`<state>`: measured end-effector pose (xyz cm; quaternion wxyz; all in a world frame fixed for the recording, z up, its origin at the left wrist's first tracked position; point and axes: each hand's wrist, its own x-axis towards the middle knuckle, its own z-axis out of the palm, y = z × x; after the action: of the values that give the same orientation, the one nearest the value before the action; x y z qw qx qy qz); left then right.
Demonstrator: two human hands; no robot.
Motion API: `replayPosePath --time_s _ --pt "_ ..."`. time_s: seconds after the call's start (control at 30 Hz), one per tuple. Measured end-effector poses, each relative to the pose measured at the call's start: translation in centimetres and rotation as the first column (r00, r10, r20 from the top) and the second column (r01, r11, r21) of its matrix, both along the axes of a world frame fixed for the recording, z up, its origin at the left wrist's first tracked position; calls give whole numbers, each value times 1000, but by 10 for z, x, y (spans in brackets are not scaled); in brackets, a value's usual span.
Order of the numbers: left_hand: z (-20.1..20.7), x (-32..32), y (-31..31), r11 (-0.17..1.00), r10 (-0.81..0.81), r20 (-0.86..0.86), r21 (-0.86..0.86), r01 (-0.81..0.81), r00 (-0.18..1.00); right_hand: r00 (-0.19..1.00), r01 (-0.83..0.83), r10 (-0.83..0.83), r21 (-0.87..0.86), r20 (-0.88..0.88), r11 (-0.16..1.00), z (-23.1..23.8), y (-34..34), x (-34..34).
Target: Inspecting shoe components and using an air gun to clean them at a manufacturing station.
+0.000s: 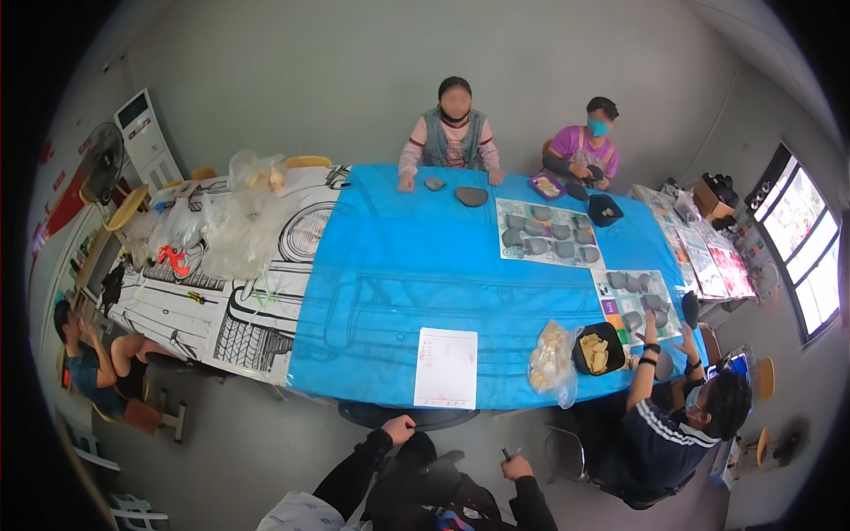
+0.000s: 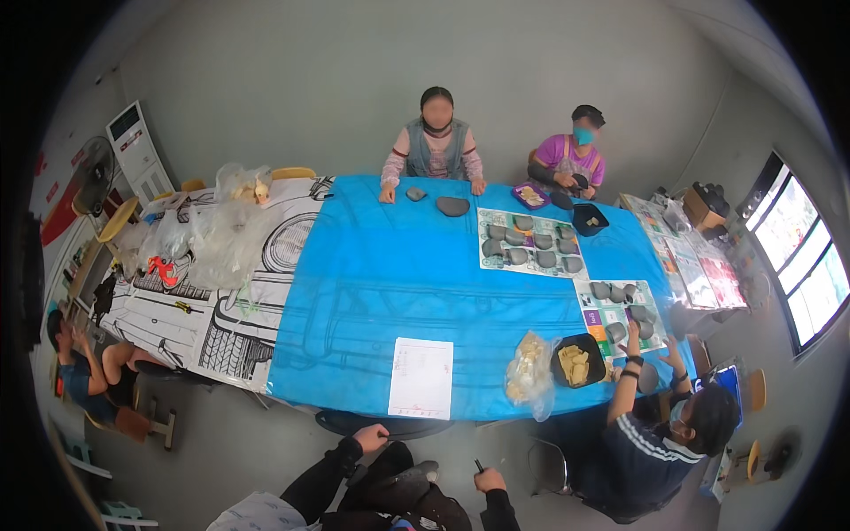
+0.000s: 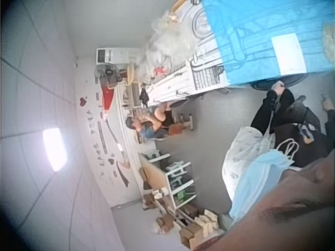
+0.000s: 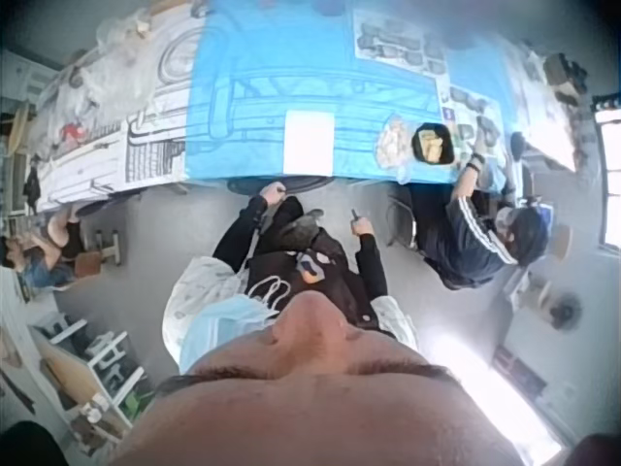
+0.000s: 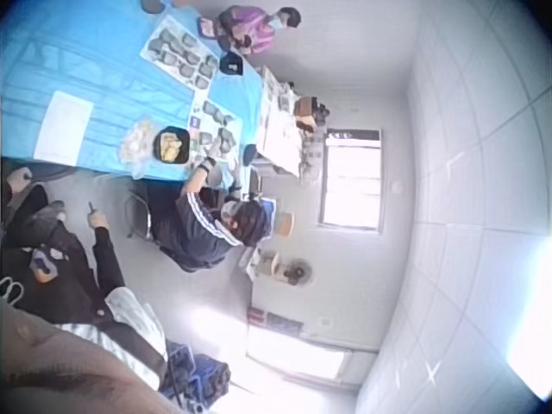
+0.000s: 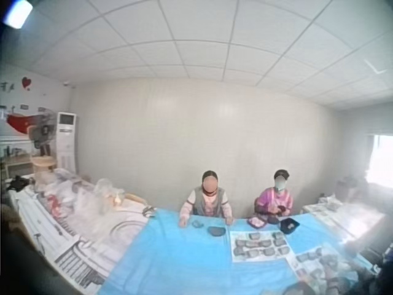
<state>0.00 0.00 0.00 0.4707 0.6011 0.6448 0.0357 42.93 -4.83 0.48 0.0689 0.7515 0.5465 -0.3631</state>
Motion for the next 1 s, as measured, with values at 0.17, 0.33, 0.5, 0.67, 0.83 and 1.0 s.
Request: replayPosePath --time_s 0.17,0.33,0.5,0.67,0.83,1.0 --pt "17 -5 0 942 288 75 160 -297 955 994 107 -112 -212 -12 971 3 -15 17" --pt "11 -17 10 849 438 -23 337 -406 899 987 119 -129 -102 -98 988 6 -6 -5" --pt "5 -13 17 819 469 -13 380 -430 883 986 106 -110 -33 -129 994 5 7 -20" --pt "8 -1 24 818 488 -28 363 -446 872 981 131 -134 -31 -139 991 -2 9 -18" --pt "6 8 29 756 566 5 395 -522 824 991 72 -74 -17 -109 997 -3 0 -20" --pt "-12 15 51 775 531 16 395 -493 848 995 32 -28 42 -94 999 -12 6 -16"
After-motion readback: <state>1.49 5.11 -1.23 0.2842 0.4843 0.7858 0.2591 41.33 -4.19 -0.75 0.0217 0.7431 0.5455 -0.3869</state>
